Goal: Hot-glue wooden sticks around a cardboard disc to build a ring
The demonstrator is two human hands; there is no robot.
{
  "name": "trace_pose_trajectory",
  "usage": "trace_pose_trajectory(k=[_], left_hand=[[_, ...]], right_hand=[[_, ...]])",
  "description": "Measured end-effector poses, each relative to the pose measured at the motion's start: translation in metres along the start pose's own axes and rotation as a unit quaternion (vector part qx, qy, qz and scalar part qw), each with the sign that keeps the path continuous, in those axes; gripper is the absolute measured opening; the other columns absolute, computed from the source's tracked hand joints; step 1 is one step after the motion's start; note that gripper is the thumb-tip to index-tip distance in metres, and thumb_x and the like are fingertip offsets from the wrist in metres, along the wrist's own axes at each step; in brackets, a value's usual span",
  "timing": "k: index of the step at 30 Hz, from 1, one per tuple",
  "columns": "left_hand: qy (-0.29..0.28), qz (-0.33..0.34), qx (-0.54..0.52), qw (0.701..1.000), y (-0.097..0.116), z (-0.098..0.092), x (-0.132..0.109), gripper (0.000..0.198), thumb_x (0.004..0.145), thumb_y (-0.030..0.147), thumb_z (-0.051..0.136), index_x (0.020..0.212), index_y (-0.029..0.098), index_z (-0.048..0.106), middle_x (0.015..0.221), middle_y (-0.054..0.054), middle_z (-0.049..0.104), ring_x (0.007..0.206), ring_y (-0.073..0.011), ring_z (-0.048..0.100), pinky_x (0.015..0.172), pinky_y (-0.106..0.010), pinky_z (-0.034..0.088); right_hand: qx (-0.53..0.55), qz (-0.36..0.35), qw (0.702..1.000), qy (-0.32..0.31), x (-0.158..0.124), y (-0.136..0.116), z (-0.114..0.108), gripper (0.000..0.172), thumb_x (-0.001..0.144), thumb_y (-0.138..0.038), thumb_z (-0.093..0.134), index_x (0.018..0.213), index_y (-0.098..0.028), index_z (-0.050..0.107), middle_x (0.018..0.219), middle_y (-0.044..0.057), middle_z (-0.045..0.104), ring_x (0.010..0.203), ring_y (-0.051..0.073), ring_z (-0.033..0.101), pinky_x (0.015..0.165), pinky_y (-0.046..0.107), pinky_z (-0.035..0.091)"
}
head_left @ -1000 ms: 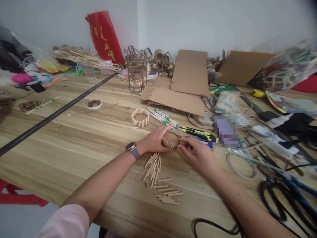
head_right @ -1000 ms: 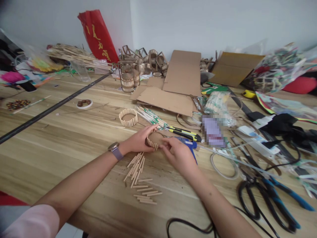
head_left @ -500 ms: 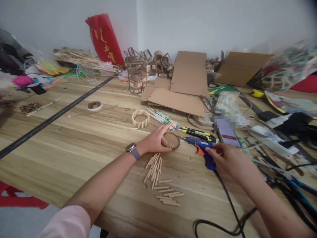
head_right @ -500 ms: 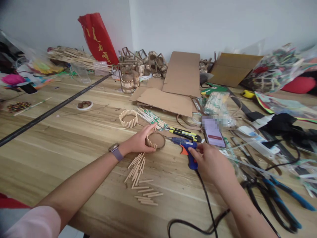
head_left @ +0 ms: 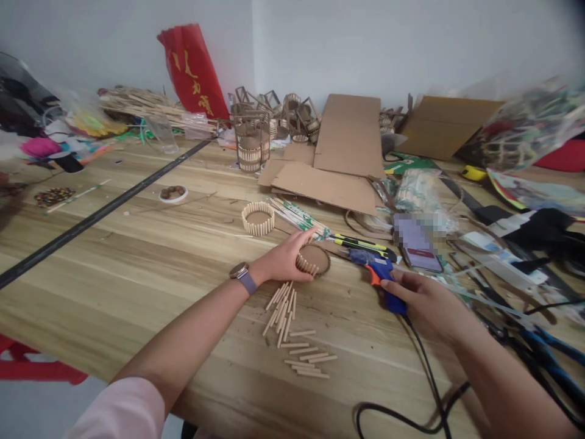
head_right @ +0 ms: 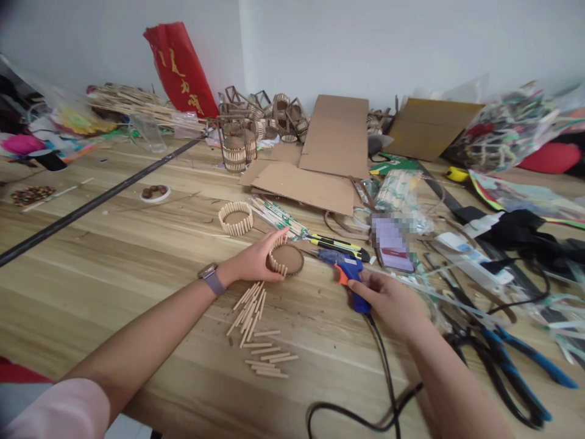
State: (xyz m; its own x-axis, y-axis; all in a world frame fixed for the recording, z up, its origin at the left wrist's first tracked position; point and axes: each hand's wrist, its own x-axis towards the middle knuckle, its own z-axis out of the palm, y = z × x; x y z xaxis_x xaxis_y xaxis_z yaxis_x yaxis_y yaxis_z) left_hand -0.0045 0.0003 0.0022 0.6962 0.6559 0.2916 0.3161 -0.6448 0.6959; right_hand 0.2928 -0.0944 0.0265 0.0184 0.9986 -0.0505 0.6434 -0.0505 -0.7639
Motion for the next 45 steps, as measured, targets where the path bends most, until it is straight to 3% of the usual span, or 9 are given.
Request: trace_pose_trajectory(k=[4,7,13,17,22,25,29,33,45], left_hand=[[0.002,0.005,0.01,1.0,-0.001,0.002,0.001,0.118,0.059,0.035,0.087,0.15,0.018,0.015,0.151,-0.018,0.031,0.139,-0.0339,0.033,0.116,-0.047,0.027],[0.005,0.0,0.014,1.0,-0.001,0.003,0.001,0.117,0.06,0.031,0.086,0.151,0.02,0.013,0.151,-0.018,0.031,0.139,-0.0334,0.033,0.116,-0.047,0.028],[0.008,-0.002,0.006,1.0,-0.002,0.004,0.001,0.114,0.062,0.03,0.084,0.151,0.019,0.014,0.152,-0.017,0.031,0.14,-0.0334,0.032,0.116,-0.047,0.027],[0.011,-0.004,0.007,1.0,-0.003,0.004,0.001,0.114,0.061,0.031,0.085,0.15,0.019,0.015,0.151,-0.017,0.032,0.139,-0.0339,0.033,0.115,-0.047,0.029],[0.012,-0.004,0.013,1.0,-0.001,0.003,0.001,0.114,0.061,0.033,0.085,0.15,0.019,0.015,0.15,-0.018,0.034,0.138,-0.0341,0.035,0.115,-0.047,0.03],[0.012,-0.004,0.012,1.0,-0.001,0.003,0.001,0.114,0.062,0.032,0.084,0.15,0.019,0.014,0.15,-0.018,0.033,0.138,-0.0337,0.035,0.115,-0.047,0.03],[0.015,0.0,0.015,1.0,-0.002,0.003,0.002,0.114,0.061,0.031,0.085,0.15,0.02,0.015,0.15,-0.018,0.034,0.138,-0.0341,0.035,0.115,-0.048,0.03],[0.013,0.0,0.021,1.0,-0.004,0.004,0.001,0.113,0.061,0.032,0.084,0.15,0.019,0.015,0.15,-0.018,0.035,0.138,-0.0339,0.035,0.115,-0.047,0.029],[0.014,0.011,0.03,0.999,-0.003,0.003,0.001,0.113,0.061,0.034,0.085,0.15,0.018,0.016,0.15,-0.017,0.035,0.138,-0.0327,0.035,0.114,-0.045,0.03]], right_hand=[[0.318,0.127,0.939,-0.033,-0.005,-0.016,0.006,0.041,0.056,-0.044,0.084,0.079,-0.019,0.063,0.07,0.002,0.066,0.063,0.015,0.061,0.061,0.028,0.05],[0.373,0.143,0.916,-0.023,-0.01,-0.024,0.014,0.041,0.05,-0.039,0.089,0.073,-0.018,0.061,0.063,-0.001,0.061,0.059,0.012,0.056,0.058,0.024,0.047],[0.414,0.155,0.887,-0.131,-0.019,-0.024,0.026,0.037,0.058,-0.042,0.085,0.07,-0.018,0.059,0.052,-0.005,0.045,0.048,0.008,0.038,0.045,0.022,0.029],[0.357,0.131,0.917,-0.117,-0.022,-0.028,0.032,0.038,0.062,-0.044,0.081,0.076,-0.015,0.062,0.066,-0.001,0.054,0.05,0.006,0.036,0.047,0.022,0.024],[0.178,0.081,0.977,-0.087,-0.023,-0.029,0.036,0.039,0.071,-0.055,0.069,0.072,-0.017,0.061,0.053,-0.006,0.041,0.047,0.008,0.033,0.044,0.023,0.026],[0.075,0.044,0.993,-0.075,-0.021,-0.028,0.036,0.039,0.074,-0.058,0.063,0.073,-0.02,0.063,0.05,-0.004,0.045,0.046,0.012,0.04,0.042,0.024,0.032],[0.006,-0.032,0.998,-0.056,-0.019,-0.03,0.036,0.035,0.075,-0.055,0.06,0.079,-0.022,0.068,0.06,0.001,0.064,0.059,0.02,0.06,0.052,0.029,0.048],[-0.037,-0.079,0.995,-0.055,-0.019,-0.033,0.037,0.034,0.079,-0.05,0.056,0.086,-0.02,0.07,0.08,0.004,0.074,0.073,0.024,0.068,0.067,0.033,0.055],[-0.123,-0.051,0.99,-0.053,-0.024,-0.037,0.044,0.045,0.079,-0.054,0.048,0.095,-0.021,0.075,0.086,0.007,0.078,0.079,0.029,0.072,0.072,0.038,0.058]])
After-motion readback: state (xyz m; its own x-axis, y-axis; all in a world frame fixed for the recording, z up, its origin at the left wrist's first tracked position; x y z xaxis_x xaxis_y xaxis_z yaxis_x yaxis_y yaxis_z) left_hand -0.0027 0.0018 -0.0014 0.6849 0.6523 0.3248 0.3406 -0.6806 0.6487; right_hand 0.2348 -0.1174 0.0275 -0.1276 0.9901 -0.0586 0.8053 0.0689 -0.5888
